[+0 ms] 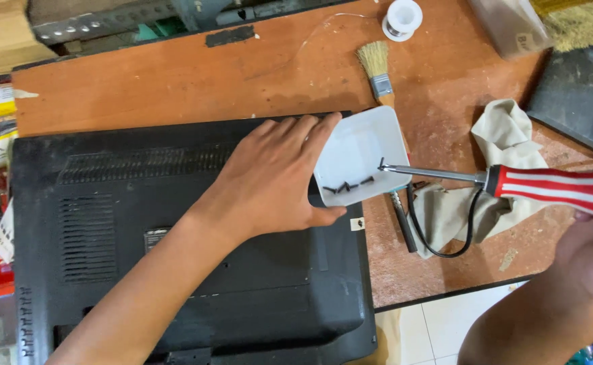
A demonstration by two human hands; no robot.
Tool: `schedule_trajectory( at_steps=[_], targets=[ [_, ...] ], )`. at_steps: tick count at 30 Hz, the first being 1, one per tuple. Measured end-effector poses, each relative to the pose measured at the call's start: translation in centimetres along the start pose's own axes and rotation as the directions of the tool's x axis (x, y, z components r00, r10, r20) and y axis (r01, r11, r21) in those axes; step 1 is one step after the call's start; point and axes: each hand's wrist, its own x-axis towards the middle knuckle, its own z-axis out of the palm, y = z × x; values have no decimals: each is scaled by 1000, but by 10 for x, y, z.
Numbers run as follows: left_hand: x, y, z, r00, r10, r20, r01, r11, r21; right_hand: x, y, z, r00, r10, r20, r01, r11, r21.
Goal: The person is unscrewing the back panel of a monitor and then attaching the base stand.
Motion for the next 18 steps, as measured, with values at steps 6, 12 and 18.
schedule_trajectory(
  at_steps=[6,12,18],
  targets=[
    [-2,2,17,1000,-21,-9,19,981,-192,25,-69,59,925,323,200,-379,814,441],
    [41,-6,27,998,-18,54,34,951,-308,33,-92,71,946,-4,324,-150,881,448],
    [88,-45,40,995,18,-103,-68,856,-513,38,-154,92,943,259,210,-332,793,510]
  ],
)
